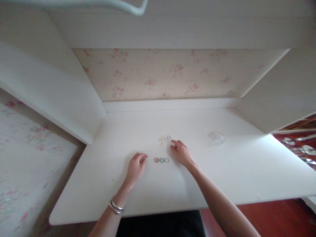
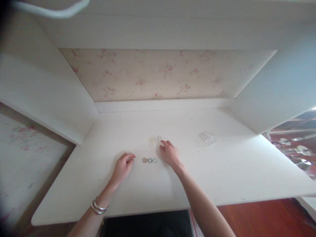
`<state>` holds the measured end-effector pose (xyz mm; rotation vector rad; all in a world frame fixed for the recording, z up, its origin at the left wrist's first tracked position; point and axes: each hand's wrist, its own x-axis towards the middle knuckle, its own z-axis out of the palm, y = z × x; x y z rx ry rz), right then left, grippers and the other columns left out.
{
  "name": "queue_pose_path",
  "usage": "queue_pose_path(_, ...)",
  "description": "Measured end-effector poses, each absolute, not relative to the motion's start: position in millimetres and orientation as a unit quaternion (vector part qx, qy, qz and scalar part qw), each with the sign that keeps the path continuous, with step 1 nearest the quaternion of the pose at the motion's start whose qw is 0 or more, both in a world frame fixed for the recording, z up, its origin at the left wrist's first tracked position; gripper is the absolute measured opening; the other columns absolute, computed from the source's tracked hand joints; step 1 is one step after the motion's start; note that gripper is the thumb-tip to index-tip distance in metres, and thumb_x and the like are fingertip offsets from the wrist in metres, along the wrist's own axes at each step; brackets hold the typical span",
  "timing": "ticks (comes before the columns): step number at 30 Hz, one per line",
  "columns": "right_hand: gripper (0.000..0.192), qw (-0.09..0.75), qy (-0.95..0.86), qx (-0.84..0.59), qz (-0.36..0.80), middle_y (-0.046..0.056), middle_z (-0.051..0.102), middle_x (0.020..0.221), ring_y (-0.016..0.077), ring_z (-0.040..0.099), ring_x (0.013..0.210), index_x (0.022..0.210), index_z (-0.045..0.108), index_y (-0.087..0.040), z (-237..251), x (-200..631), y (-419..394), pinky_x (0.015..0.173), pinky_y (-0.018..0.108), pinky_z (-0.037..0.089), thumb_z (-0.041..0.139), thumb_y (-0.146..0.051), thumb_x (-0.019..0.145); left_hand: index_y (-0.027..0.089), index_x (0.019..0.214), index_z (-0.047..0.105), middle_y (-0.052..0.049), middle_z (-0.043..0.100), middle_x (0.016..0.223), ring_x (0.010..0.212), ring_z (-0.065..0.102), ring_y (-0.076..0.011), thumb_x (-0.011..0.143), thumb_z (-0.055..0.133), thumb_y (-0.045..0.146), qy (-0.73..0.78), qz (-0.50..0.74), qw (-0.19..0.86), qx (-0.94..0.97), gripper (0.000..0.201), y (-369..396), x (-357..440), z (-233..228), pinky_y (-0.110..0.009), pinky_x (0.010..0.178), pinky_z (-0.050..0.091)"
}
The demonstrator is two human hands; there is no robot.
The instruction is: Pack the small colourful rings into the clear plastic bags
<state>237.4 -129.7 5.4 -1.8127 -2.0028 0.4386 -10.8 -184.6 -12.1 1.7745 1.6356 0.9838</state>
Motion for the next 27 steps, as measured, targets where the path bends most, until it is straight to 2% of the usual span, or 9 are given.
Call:
queue_pose_path(4, 0.031, 0.149, -0.729, -0.658, 0.118, 0.003, 0.06, 0.098, 0.0155, 0.058, 0.077, 0.114, 0.06, -0.031, 4, 230, -107, 0.06, 0.025, 0.037, 0.041, -0.035, 0.09, 0.019, 0.087, 0.063, -0.002, 0.061, 0.087, 0.068, 0.057, -0.012, 0.082, 0.044, 0.015, 0.602, 0.374, 0.27, 0.651, 0.021, -186, -13, -10, -0.025, 0.066, 0.045)
queue_pose_path(9, 0.03, 0.138, -0.738, -0.651, 0.108, 0.004, 0.058, 0.099, 0.0137, 0.058, 0.075, 0.099, 0.065, -0.025, 0, 228, -103, 0.061, 0.024, 0.036, 0.037, -0.033, 0.093, 0.019, 0.087, 0.063, -0.002, 0.061, 0.087, 0.069, 0.057, -0.0125, 0.083, 0.045, 0.017, 0.596, 0.379, 0.266, 0.656, 0.019, -188, -14, -8, -0.025, 0.065, 0.045)
queue_pose_path(17, 0.03, 0.19, -0.745, -0.627, 0.124, 0.005, 0.058, 0.096, 0.0131, 0.056, 0.076, 0.096, 0.062, -0.022, -9, 237, -125, 0.067, 0.023, 0.039, 0.033, -0.03, 0.094, 0.02, 0.087, 0.063, -0.003, 0.061, 0.087, 0.071, 0.058, -0.0137, 0.085, 0.045, 0.021, 0.593, 0.37, 0.271, 0.662, 0.018, -188, -13, -10, -0.027, 0.068, 0.047)
queue_pose_path(23, 0.03, 0.207, -0.74, -0.627, 0.131, 0.003, 0.058, 0.1, 0.014, 0.057, 0.081, 0.109, 0.059, -0.026, -10, 239, -128, 0.073, 0.024, 0.042, 0.037, -0.033, 0.092, 0.021, 0.086, 0.063, -0.001, 0.061, 0.086, 0.07, 0.058, -0.0127, 0.084, 0.046, 0.02, 0.593, 0.368, 0.259, 0.668, 0.017, -189, -12, -11, -0.025, 0.066, 0.046)
queue_pose_path(27, 0.028, 0.205, -0.75, -0.613, 0.138, 0.003, 0.059, 0.094, 0.0134, 0.058, 0.08, 0.097, 0.066, -0.025, -6, 237, -125, 0.073, 0.023, 0.041, 0.039, -0.031, 0.091, 0.02, 0.085, 0.063, -0.001, 0.061, 0.085, 0.068, 0.058, -0.0124, 0.084, 0.046, 0.02, 0.594, 0.369, 0.256, 0.668, 0.017, -189, -12, -10, -0.025, 0.066, 0.046)
